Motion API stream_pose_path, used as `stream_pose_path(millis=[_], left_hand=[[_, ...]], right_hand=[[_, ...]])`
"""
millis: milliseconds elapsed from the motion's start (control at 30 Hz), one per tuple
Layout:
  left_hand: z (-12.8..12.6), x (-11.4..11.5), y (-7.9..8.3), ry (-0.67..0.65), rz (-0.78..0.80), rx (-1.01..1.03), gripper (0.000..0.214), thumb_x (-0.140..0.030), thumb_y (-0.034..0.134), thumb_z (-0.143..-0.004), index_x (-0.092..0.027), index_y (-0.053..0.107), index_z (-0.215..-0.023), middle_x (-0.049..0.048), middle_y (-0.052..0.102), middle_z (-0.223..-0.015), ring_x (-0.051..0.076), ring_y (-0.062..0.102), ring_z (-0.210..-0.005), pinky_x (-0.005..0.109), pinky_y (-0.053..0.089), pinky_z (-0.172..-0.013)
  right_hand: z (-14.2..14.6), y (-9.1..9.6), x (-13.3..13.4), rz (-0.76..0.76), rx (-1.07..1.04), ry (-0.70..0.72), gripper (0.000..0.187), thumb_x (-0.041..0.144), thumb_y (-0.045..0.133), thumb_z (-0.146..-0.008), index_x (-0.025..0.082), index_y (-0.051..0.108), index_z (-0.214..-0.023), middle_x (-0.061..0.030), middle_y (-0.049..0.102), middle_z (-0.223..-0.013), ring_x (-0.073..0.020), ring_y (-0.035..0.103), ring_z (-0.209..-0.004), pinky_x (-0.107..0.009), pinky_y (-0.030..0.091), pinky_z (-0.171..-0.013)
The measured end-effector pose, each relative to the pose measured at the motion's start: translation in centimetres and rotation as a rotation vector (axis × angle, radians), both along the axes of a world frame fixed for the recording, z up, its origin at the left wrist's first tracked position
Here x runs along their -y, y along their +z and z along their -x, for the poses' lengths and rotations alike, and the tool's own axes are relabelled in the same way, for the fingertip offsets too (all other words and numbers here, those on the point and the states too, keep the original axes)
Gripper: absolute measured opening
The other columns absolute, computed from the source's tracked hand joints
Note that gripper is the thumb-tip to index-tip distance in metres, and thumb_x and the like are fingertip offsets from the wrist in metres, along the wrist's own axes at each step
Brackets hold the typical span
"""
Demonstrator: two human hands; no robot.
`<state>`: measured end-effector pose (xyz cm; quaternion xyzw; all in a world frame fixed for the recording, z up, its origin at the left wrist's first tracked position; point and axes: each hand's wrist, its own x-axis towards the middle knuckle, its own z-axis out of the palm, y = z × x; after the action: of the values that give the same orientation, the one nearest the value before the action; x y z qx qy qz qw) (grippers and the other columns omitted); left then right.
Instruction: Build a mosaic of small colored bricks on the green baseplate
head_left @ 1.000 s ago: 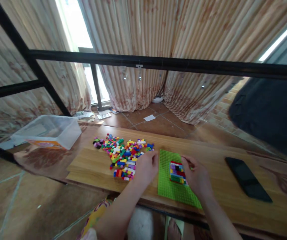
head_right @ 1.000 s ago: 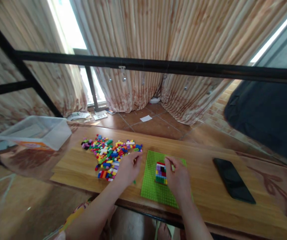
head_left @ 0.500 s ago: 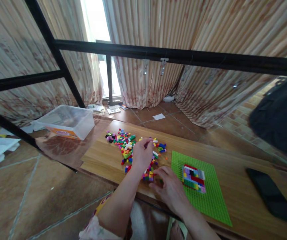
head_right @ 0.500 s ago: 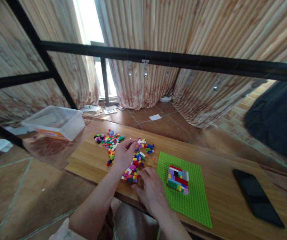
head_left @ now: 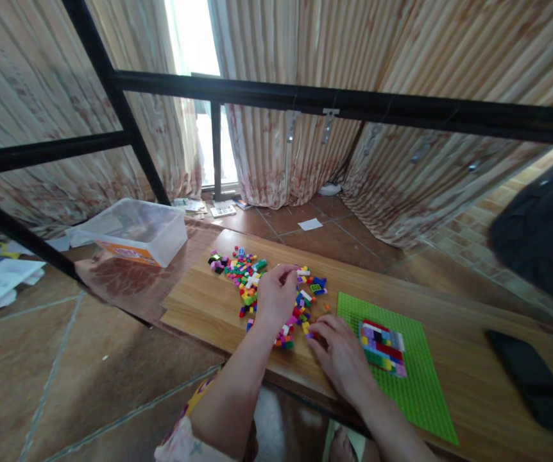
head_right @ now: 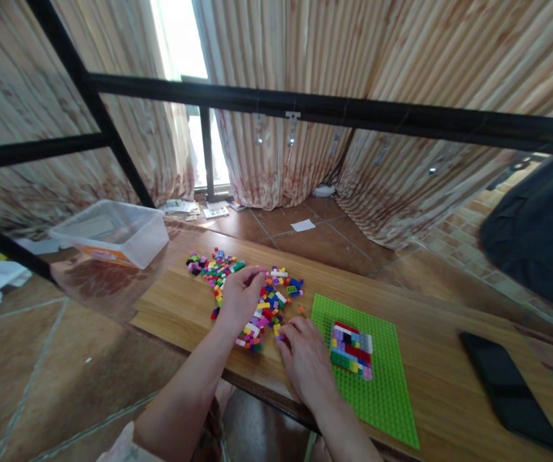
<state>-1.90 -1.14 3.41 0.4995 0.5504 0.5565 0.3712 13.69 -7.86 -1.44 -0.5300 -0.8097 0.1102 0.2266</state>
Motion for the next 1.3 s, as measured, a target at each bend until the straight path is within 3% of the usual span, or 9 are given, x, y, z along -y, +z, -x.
stream_pose_path(millis=[167,300,533,900,1067,1300], left_hand=[[1.4,-0.6,-0.2,0.076,-0.029,0.037,0.021,-0.022,0.054,-0.079,-0.013,0.072,-0.086,0.0010,0.068,-0.070,0.012,0.059,-0.065,0.020,0.045,-0.061],[2.2,-0.7,0.0,0.127,-0.015,0.085,0.022,-0.022,0.054,-0.078,-0.012,0.072,-0.087,0.0011,0.068,-0.070,0.011,0.059,-0.064,0.020,0.045,-0.060],[2.1,-0.6,-0.1,0.121,0.001,0.105,0.022,-0.022,0.055,-0.076,-0.013,0.072,-0.086,0.0015,0.068,-0.071,0.011,0.059,-0.066,0.020,0.045,-0.060],[2.5,-0.5,0.5,0.128,0.034,0.170,0.023,-0.022,0.055,-0.076,-0.012,0.072,-0.088,0.0015,0.068,-0.070,0.010,0.058,-0.062,0.020,0.045,-0.057],[2.3,-0.5,0.1,0.067,0.045,0.130,0.022,-0.021,0.057,-0.075,-0.013,0.073,-0.087,0.0006,0.067,-0.069,0.010,0.057,-0.063,0.020,0.044,-0.058],[1.3,-0.3,-0.8,-0.141,0.060,0.026,0.021,-0.025,0.058,-0.075,-0.015,0.074,-0.084,0.0007,0.068,-0.069,0.011,0.056,-0.061,0.020,0.041,-0.056]], right_hand=[[0.3,0.5,0.3,-0.031,-0.071,-0.005,0.014,0.021,0.052,-0.089,0.021,0.066,-0.092,-0.0068,0.064,-0.095,-0.0216,0.057,-0.092,-0.037,0.046,-0.084],[2.0,0.9,1.2,0.011,-0.125,0.100,0.015,0.023,0.054,-0.089,0.022,0.066,-0.099,-0.0068,0.063,-0.100,-0.0212,0.057,-0.095,-0.037,0.047,-0.085],[3.9,0.4,1.5,0.036,-0.009,0.164,0.022,0.020,0.057,-0.087,0.021,0.066,-0.106,-0.0088,0.063,-0.102,-0.0245,0.056,-0.096,-0.041,0.048,-0.084],[2.0,0.0,1.1,-0.016,0.028,0.070,0.016,0.023,0.056,-0.088,0.021,0.066,-0.100,-0.0069,0.065,-0.095,-0.0229,0.059,-0.090,-0.039,0.048,-0.083],[1.0,0.2,0.5,0.035,-0.039,-0.021,0.026,0.027,0.054,-0.089,0.022,0.062,-0.113,-0.0068,0.066,-0.099,-0.0218,0.062,-0.089,-0.036,0.050,-0.079],[0.5,0.4,-0.2,0.082,-0.134,-0.120,0.042,0.027,0.055,-0.085,0.022,0.056,-0.126,-0.0083,0.068,-0.103,-0.0229,0.064,-0.091,-0.039,0.050,-0.081]])
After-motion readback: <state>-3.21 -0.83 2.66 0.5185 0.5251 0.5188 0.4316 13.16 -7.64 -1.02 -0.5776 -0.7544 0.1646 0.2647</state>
